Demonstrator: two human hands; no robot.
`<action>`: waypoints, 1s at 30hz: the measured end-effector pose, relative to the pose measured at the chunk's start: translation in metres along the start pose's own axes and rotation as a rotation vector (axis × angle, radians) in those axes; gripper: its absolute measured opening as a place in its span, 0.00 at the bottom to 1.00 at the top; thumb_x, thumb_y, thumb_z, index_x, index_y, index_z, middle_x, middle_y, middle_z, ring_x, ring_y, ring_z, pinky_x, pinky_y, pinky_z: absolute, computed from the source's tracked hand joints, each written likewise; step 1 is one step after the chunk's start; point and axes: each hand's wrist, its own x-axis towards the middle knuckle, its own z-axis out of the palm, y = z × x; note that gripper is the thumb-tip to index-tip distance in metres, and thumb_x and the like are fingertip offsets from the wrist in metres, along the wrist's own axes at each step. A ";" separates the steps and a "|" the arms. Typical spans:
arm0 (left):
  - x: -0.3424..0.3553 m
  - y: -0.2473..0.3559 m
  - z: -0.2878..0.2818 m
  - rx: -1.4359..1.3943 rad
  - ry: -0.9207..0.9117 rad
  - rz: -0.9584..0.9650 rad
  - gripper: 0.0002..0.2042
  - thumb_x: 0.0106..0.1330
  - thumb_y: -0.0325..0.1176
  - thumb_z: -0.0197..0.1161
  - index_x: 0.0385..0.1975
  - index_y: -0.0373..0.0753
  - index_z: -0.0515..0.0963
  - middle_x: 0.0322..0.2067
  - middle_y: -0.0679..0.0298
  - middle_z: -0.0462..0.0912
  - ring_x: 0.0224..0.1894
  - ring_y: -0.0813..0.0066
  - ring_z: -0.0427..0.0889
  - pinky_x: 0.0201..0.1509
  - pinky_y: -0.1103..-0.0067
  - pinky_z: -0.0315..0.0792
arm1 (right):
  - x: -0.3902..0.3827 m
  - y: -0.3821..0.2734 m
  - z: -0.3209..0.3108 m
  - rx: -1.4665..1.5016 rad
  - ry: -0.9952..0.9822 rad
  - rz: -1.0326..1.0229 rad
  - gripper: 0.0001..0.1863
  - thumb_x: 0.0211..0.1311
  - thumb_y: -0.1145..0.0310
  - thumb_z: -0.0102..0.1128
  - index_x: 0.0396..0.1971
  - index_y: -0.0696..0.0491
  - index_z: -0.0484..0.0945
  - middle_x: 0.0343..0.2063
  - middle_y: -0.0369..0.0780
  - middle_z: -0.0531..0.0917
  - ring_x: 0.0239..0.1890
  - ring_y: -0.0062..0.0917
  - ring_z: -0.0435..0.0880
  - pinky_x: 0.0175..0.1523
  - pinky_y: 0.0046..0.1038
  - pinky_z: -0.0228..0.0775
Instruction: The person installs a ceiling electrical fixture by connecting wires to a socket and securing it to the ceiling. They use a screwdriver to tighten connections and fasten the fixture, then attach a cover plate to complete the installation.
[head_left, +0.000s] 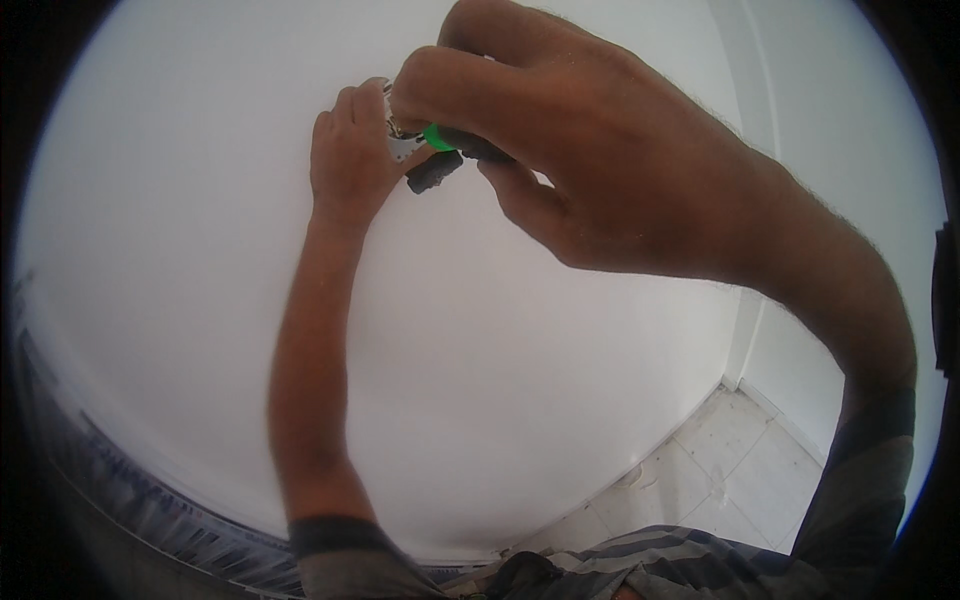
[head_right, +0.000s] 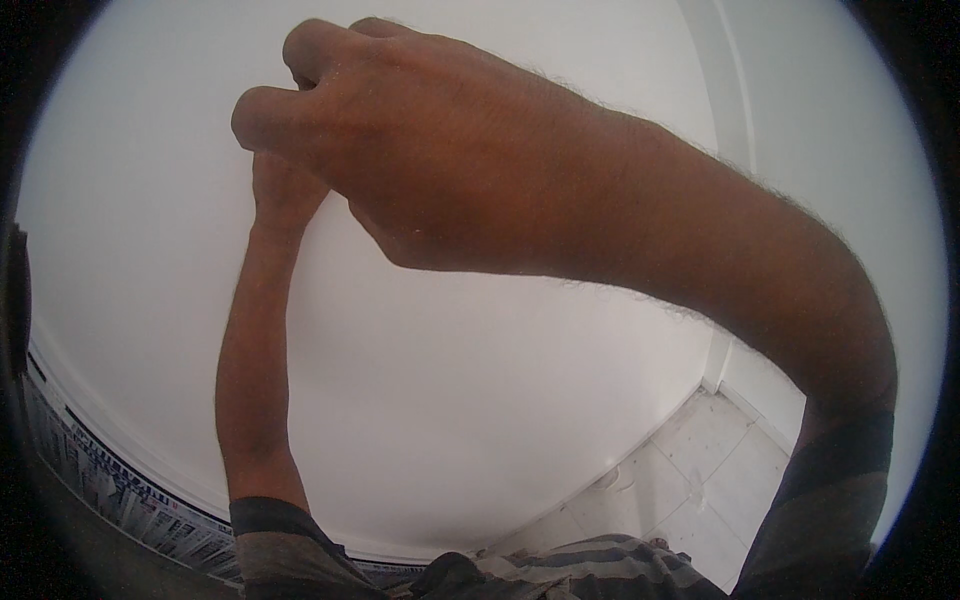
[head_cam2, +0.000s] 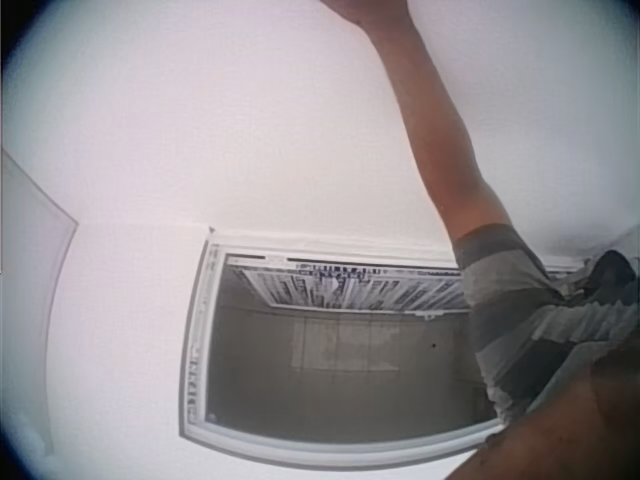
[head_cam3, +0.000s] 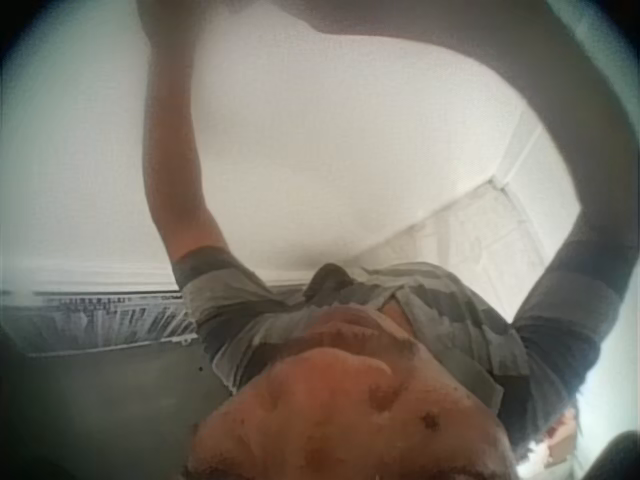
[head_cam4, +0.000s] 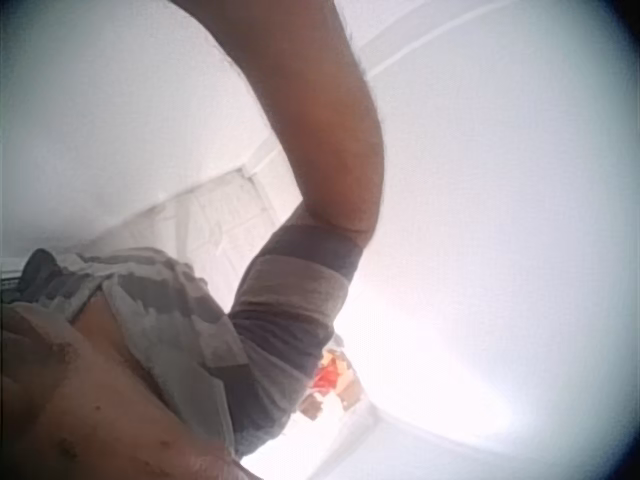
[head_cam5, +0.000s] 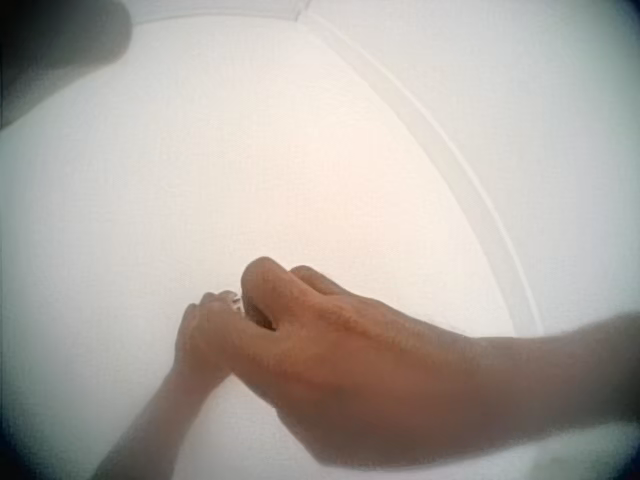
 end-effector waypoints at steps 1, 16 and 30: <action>0.000 0.001 0.000 0.012 0.007 0.008 0.42 0.44 0.59 0.82 0.53 0.37 0.72 0.40 0.60 0.81 0.39 0.62 0.81 0.42 0.69 0.73 | 0.005 0.003 -0.010 0.035 -0.178 0.055 0.09 0.72 0.74 0.57 0.49 0.59 0.75 0.30 0.47 0.81 0.24 0.27 0.81 0.27 0.27 0.76; 0.003 0.005 -0.011 0.070 -0.017 0.033 0.41 0.45 0.58 0.82 0.53 0.37 0.72 0.41 0.59 0.81 0.39 0.61 0.81 0.42 0.67 0.72 | 0.025 -0.003 -0.046 -0.006 -0.566 0.308 0.06 0.68 0.76 0.60 0.43 0.58 0.77 0.25 0.46 0.82 0.30 0.28 0.83 0.34 0.27 0.79; 0.009 0.015 -0.017 -0.011 0.020 -0.027 0.40 0.45 0.56 0.82 0.53 0.37 0.72 0.42 0.60 0.81 0.42 0.60 0.80 0.45 0.67 0.71 | -0.022 0.008 -0.003 -0.185 -0.023 0.190 0.15 0.63 0.69 0.72 0.46 0.54 0.80 0.31 0.45 0.85 0.32 0.29 0.88 0.33 0.25 0.81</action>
